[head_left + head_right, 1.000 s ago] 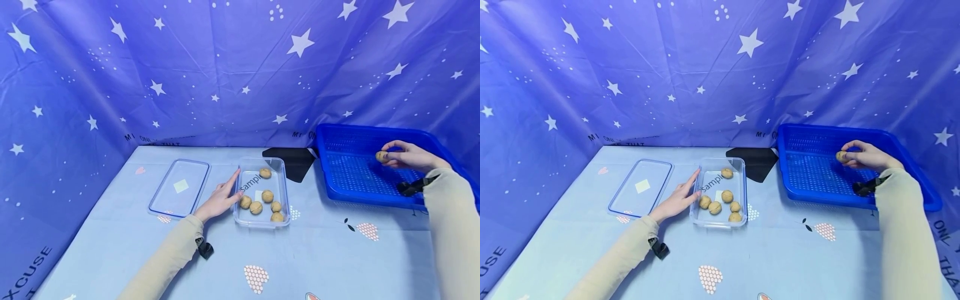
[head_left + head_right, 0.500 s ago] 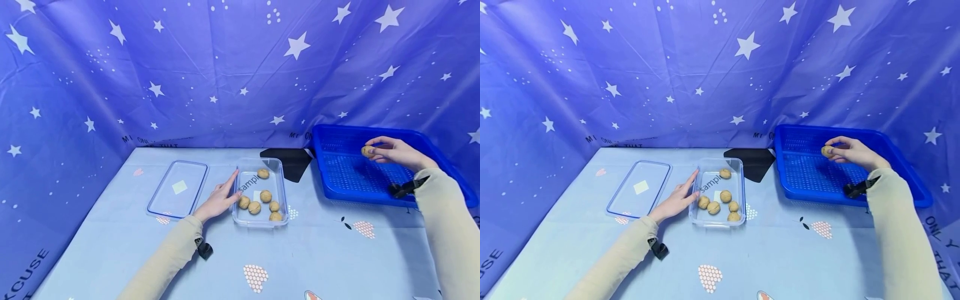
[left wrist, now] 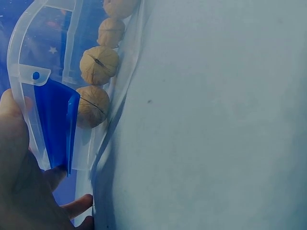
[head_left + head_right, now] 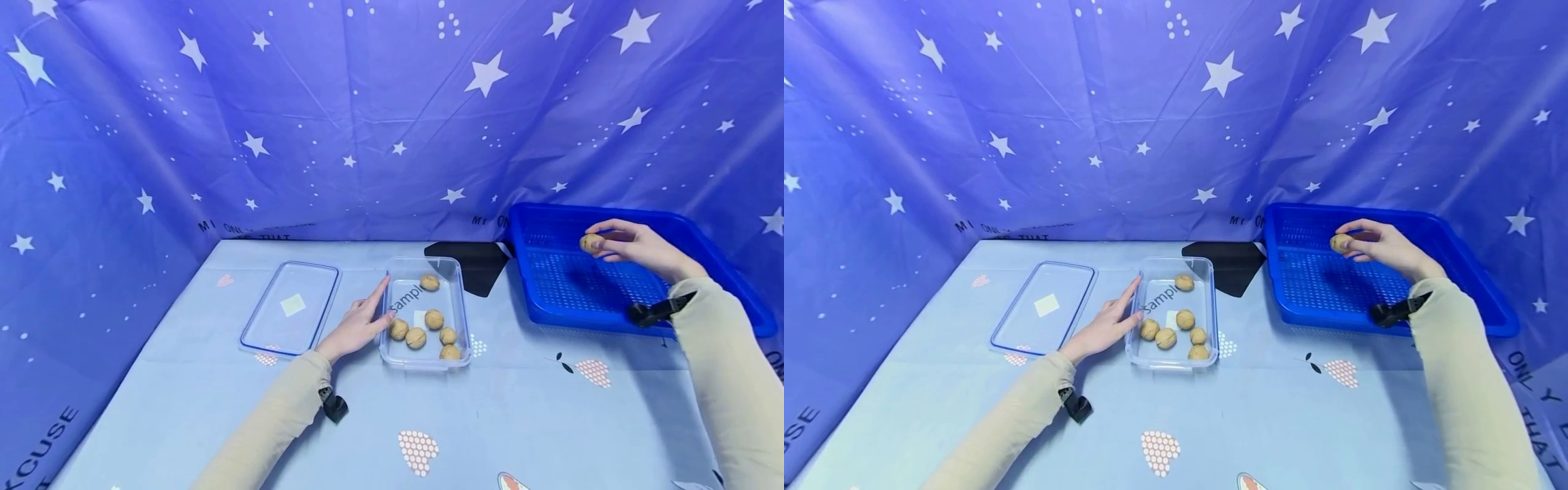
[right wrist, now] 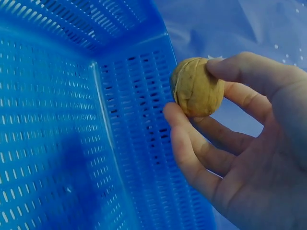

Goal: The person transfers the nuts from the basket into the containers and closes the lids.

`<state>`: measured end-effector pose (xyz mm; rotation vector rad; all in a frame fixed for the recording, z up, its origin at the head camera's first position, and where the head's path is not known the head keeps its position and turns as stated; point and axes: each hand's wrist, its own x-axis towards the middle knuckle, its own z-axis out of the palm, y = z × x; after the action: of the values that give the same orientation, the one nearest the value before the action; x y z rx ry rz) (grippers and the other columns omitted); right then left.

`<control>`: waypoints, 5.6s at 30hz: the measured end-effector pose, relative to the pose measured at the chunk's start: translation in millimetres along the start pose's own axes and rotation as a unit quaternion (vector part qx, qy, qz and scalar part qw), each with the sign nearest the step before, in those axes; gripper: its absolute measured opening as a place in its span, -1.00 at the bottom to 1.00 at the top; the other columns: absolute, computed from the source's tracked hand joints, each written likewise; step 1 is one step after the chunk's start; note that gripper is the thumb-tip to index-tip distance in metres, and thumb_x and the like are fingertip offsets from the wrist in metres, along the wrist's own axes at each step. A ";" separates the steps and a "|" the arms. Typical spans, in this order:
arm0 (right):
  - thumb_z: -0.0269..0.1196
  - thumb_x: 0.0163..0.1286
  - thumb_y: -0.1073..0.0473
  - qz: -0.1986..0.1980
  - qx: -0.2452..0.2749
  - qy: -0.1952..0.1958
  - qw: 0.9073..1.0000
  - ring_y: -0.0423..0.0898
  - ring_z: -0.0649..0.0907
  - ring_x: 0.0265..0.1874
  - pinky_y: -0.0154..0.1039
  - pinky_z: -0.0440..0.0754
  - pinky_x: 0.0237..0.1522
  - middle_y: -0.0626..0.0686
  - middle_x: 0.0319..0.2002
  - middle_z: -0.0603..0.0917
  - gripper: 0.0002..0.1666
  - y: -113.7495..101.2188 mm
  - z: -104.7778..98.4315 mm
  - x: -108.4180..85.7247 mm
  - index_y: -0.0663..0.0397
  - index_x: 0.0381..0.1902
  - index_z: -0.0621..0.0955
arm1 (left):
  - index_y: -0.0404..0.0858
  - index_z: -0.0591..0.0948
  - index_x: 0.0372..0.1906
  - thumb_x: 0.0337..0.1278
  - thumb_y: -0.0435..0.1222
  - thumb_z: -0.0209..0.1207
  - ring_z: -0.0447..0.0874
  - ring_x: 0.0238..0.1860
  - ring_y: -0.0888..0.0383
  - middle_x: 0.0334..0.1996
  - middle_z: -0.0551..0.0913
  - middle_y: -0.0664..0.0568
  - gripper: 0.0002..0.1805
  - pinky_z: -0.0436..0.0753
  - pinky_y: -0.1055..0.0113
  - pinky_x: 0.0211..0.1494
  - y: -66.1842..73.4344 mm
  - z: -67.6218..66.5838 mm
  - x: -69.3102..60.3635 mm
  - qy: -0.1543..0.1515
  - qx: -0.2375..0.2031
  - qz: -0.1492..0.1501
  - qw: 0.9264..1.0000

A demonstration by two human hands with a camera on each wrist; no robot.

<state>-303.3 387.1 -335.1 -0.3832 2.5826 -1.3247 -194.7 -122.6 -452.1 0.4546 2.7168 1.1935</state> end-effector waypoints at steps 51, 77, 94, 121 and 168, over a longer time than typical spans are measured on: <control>0.14 0.45 0.28 -0.142 -0.026 -0.135 0.980 0.01 0.65 -0.12 -0.21 0.66 -0.10 0.23 0.00 0.58 -0.62 -76.5 119.1 4.8 0.32 0.17 0.48 | 0.17 -0.17 0.55 0.42 0.00 -0.03 0.12 0.35 -0.29 0.51 0.01 0.09 -0.22 0.18 -0.41 0.22 2.4 0.7 -1.3 0.002 -0.007 -0.009 1.000; 0.19 0.38 0.37 -0.202 -0.020 -0.184 0.962 0.15 0.60 0.02 -0.15 0.60 0.01 0.32 0.10 0.55 -0.61 -80.8 185.5 21.0 0.34 0.16 0.50 | 0.15 -0.15 0.56 0.41 -0.01 -0.01 0.12 0.35 -0.29 0.50 0.04 0.08 -0.21 0.19 -0.41 0.22 1.3 2.2 -0.5 0.003 -0.010 -0.011 1.000; 0.14 0.45 0.26 -0.178 -0.030 -0.156 0.971 0.11 0.62 -0.02 -0.11 0.59 0.00 0.24 0.07 0.58 -0.66 -81.4 172.3 3.6 0.28 0.12 0.53 | 0.16 -0.19 0.55 0.42 0.02 -0.04 0.10 0.36 -0.31 0.51 -0.02 0.09 -0.21 0.16 -0.39 0.25 0.6 0.6 -1.6 -0.002 -0.006 -0.007 1.000; 0.10 0.40 0.42 -0.197 0.023 -0.135 0.971 0.15 0.63 -0.14 -0.26 0.62 -0.12 0.35 0.02 0.57 -0.71 -69.2 209.0 -12.7 0.37 0.06 0.53 | -0.27 0.14 0.49 0.43 -0.16 0.03 0.49 0.17 -0.17 0.38 0.26 -0.27 -0.34 0.38 -0.10 0.27 -15.5 -14.6 -3.5 0.077 -0.024 0.078 0.994; 0.09 0.38 0.40 -0.169 0.100 -0.026 0.980 0.11 0.63 -0.09 -0.11 0.57 -0.07 0.29 -0.09 0.65 -0.72 -126.5 292.7 14.2 0.35 0.02 0.57 | -0.53 0.21 0.37 0.28 -0.25 0.17 0.11 0.33 -0.41 0.32 0.17 -0.53 -0.31 0.15 -0.22 0.35 -117.8 -138.1 -77.0 0.102 -0.005 -0.116 0.988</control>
<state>-210.9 88.6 -400.3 -0.8362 2.3849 -1.6406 -181.4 -319.2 -445.1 0.0124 2.8316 1.2499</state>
